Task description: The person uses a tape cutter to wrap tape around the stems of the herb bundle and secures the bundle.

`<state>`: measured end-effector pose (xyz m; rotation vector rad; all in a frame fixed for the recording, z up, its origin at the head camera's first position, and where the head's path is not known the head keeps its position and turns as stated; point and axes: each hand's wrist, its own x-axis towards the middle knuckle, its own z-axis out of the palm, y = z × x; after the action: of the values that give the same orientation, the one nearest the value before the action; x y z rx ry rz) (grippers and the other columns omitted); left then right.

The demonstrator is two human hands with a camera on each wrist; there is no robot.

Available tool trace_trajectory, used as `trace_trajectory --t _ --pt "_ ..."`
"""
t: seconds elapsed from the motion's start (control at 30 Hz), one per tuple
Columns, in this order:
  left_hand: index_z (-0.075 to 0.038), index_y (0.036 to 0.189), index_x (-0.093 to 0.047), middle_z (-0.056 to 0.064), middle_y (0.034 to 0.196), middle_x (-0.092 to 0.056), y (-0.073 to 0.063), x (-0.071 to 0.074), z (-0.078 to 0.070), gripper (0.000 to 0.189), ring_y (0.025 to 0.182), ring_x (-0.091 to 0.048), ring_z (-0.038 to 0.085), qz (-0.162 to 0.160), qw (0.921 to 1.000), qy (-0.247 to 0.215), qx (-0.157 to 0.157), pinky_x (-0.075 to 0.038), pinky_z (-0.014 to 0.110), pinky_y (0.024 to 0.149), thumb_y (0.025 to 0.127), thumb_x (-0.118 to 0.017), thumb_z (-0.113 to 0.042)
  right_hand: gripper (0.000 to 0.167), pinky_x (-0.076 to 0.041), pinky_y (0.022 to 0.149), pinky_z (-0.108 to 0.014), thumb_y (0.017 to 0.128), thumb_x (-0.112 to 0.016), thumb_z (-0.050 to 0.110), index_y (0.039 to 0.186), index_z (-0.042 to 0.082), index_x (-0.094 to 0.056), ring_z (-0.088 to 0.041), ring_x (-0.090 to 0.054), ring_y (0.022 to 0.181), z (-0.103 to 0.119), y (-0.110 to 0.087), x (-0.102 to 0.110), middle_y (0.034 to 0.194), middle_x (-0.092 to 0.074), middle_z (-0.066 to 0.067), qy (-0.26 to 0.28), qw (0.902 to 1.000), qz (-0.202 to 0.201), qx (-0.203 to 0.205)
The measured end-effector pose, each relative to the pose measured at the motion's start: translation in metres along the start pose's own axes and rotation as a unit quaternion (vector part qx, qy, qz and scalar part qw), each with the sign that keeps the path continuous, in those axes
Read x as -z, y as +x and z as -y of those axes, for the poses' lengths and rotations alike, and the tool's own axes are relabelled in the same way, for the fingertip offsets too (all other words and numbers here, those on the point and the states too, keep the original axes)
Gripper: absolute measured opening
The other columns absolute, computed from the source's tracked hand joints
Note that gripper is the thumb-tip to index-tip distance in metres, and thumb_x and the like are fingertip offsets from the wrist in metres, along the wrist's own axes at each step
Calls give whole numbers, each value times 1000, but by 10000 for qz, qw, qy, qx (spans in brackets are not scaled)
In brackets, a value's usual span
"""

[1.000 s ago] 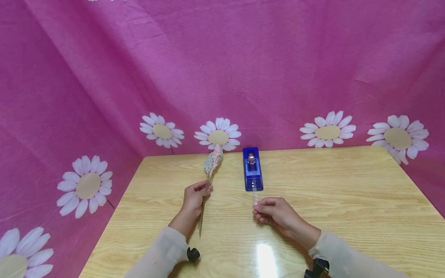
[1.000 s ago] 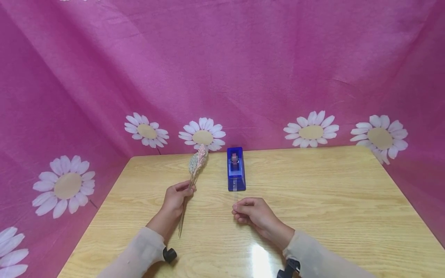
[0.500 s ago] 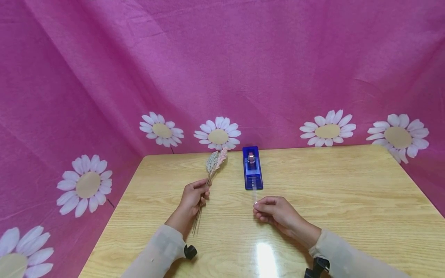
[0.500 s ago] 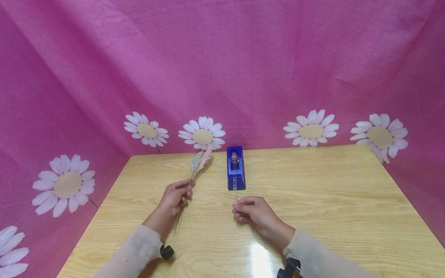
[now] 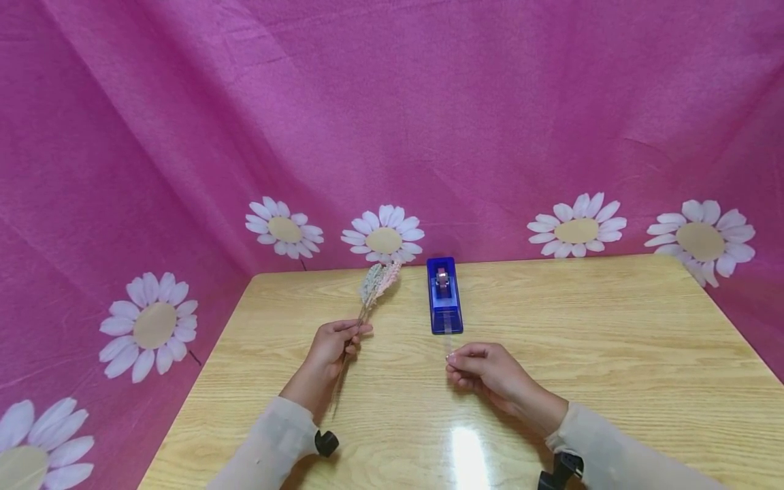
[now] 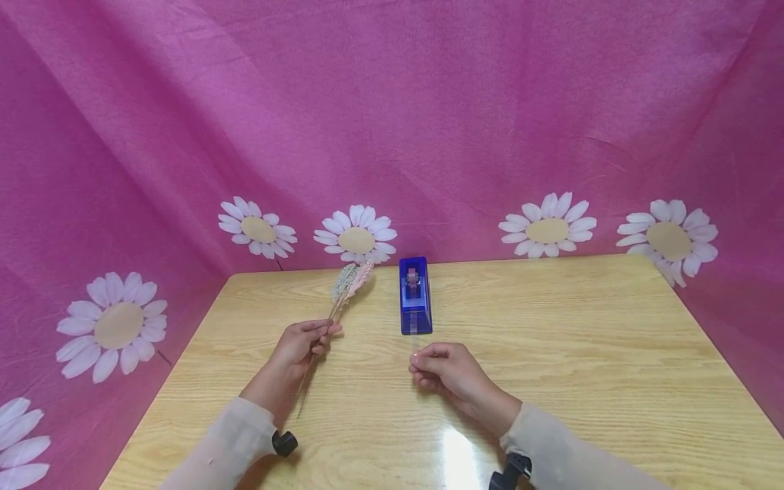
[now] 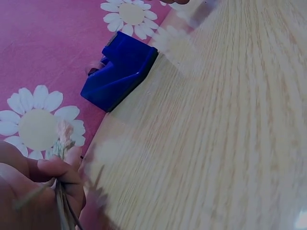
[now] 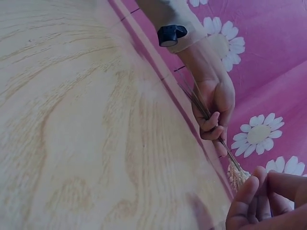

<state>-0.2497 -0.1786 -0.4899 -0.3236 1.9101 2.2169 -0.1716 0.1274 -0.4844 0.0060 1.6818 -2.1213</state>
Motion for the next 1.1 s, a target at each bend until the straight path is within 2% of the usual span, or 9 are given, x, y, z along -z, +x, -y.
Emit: trace_trajectory --t 0.2,0.43,0.6,0.8,0.87,1.1 --pt "18 129 -58 19 104 -76 -4 7 -4 29 65 -52 5 310 9993 193 87 -36 14 49 105 -50 5 13 -58 69 -22 99 -66 3 106 -8 -71 -10 -69 75 8 -1 -2 88 -75 -7 -16 10000 -40 28" --pt "15 126 -56 16 104 -78 -13 23 -10 25 62 -51 4 924 9915 893 189 -37 15 49 104 -53 3 11 -59 70 -23 99 -67 5 103 -4 -73 -8 -67 73 24 -3 -4 86 -74 -4 -109 9998 -90 127" --pt "10 115 -61 23 108 -76 -19 36 -15 15 61 -49 5 1466 9814 1227 170 -38 18 52 103 -56 2 15 -59 72 -23 100 -66 4 108 -7 -71 -7 -69 75 37 -1 -4 87 -75 -4 -265 9991 -228 253" --pt "4 106 -70 16 98 -78 -25 48 -20 12 61 -52 5 2032 9683 1419 309 -38 19 52 100 -59 3 22 -59 71 -21 100 -65 3 116 -12 -66 -7 -70 76 54 2 -2 91 -76 -7 -131 9992 -182 324" --pt "2 104 -72 15 96 -79 -26 52 -22 13 61 -53 4 2299 9614 1476 335 -38 20 52 100 -60 3 23 -59 73 -22 100 -66 3 117 -12 -66 -8 -70 76 60 2 -1 91 -76 -7 -70 9993 -192 299" --pt "5 105 -73 21 98 -77 -27 51 -22 13 61 -53 6 2856 9401 1790 505 -37 20 52 99 -62 4 14 -59 73 -23 99 -66 2 111 -6 -69 -9 -70 75 73 5 -2 89 -76 -5 49 9993 -193 310"
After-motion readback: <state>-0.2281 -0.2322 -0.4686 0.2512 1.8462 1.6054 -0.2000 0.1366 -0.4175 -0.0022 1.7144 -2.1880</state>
